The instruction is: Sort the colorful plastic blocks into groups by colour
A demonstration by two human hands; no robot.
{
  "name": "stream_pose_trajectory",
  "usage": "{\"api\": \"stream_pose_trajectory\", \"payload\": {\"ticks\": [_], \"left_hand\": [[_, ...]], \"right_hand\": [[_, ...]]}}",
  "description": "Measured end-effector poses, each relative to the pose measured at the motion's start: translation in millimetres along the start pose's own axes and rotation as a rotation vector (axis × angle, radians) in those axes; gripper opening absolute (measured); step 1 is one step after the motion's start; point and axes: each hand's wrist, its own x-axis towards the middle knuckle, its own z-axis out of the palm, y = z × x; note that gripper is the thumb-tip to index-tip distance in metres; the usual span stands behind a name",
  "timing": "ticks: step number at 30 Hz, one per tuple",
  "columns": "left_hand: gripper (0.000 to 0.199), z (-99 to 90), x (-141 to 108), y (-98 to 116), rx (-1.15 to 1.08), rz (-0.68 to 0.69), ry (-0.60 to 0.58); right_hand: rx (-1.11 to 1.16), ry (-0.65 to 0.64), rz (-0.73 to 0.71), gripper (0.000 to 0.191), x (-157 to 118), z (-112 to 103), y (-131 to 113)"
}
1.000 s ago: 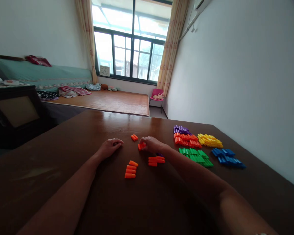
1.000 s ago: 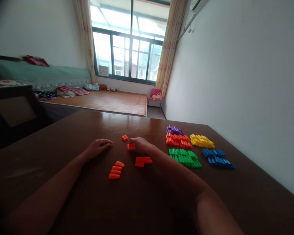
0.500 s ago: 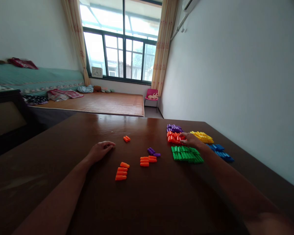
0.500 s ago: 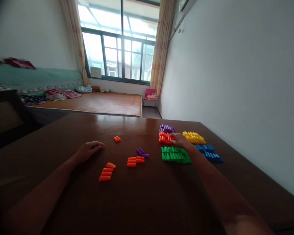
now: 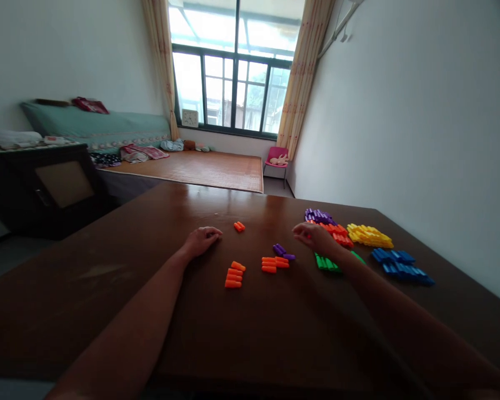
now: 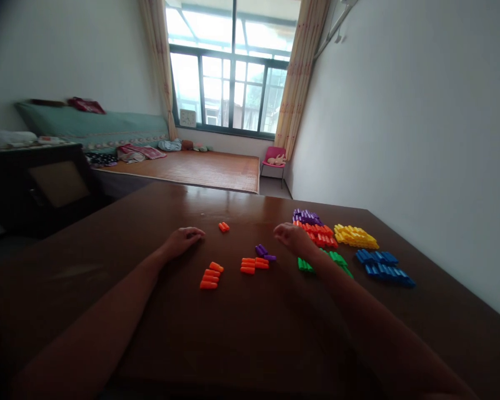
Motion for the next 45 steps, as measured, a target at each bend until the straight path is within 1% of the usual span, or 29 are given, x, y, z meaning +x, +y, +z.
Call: {"api": "stream_pose_trajectory", "payload": {"ticks": [2, 4, 5, 6, 7, 9, 11, 12, 17, 19, 22, 25, 29, 31, 33, 35, 36, 38, 40, 42, 43, 45], "left_hand": [[0.038, 0.9, -1, -1, 0.005, 0.010, 0.009], [0.037, 1.9, -2, 0, -0.001, 0.019, 0.020], [0.036, 2.2, -3, 0, -0.008, 0.022, 0.024], [0.035, 2.4, -3, 0, -0.014, 0.023, 0.029], [0.035, 2.5, -4, 1, -0.018, 0.023, 0.032], [0.035, 2.2, -4, 3, -0.019, 0.022, 0.033], [0.035, 1.3, -5, 5, -0.015, 0.022, 0.028], [0.035, 0.8, -5, 5, -0.014, 0.023, 0.026], [0.034, -0.6, -3, 5, -0.004, 0.038, 0.012], [0.035, -0.4, -2, 4, 0.009, 0.042, 0.003], [0.036, 0.3, -1, 1, 0.027, 0.036, 0.000], [0.037, 0.6, 0, -1, 0.026, 0.040, 0.004], [0.040, -0.2, 1, -4, 0.020, 0.056, -0.013], [0.042, -0.5, 2, -5, 0.014, 0.048, -0.024], [0.043, -0.6, 2, -7, 0.003, 0.036, -0.026], [0.043, -0.4, 3, -8, -0.009, 0.023, -0.026], [0.044, -0.4, 3, -9, -0.016, 0.017, -0.026], [0.044, -0.9, 4, -10, -0.035, 0.008, -0.031], [0.046, -1.9, 4, -9, -0.057, 0.002, -0.035], [0.046, -3.2, 4, -8, -0.076, 0.001, -0.031], [0.047, -3.8, 4, -7, -0.081, 0.000, -0.030], [0.047, -4.6, 4, -6, -0.082, -0.004, -0.032]], "right_hand": [[0.133, -0.105, -0.164, 0.021, 7, 17, -52], [0.193, -0.205, -0.350, 0.025, 11, 35, -100], [0.198, -0.249, -0.418, 0.026, 11, 44, -119], [0.184, -0.283, -0.455, 0.026, 11, 53, -136], [0.152, -0.305, -0.457, 0.027, 10, 60, -149], [0.064, -0.313, -0.387, 0.034, 7, 71, -166], [0.010, -0.304, -0.329, 0.038, 2, 75, -173], [0.007, -0.311, -0.338, 0.037, 0, 75, -174], [0.026, -0.438, -0.527, 0.040, -14, 53, -164], [0.020, -0.468, -0.522, 0.034, -21, 47, -160], [0.065, -0.429, -0.455, 0.019, -30, 44, -154], [0.143, -0.370, -0.402, 0.024, -37, 45, -142], [0.160, -0.348, -0.353, 0.039, -47, 43, -118], [0.139, -0.349, -0.353, 0.040, -50, 40, -104], [0.106, -0.327, -0.343, 0.039, -51, 32, -86], [0.072, -0.261, -0.296, 0.038, -47, 18, -60], [0.054, -0.211, -0.251, 0.037, -44, 7, -43], [0.001, -0.094, -0.121, 0.037, -36, -16, -2], [-0.104, 0.005, 0.052, 0.034, -29, -37, 42], [-0.197, 0.026, 0.206, 0.032, -25, -51, 80], [-0.222, 0.015, 0.265, 0.032, -24, -54, 95], [-0.230, -0.027, 0.346, 0.032, -23, -53, 117]]}}
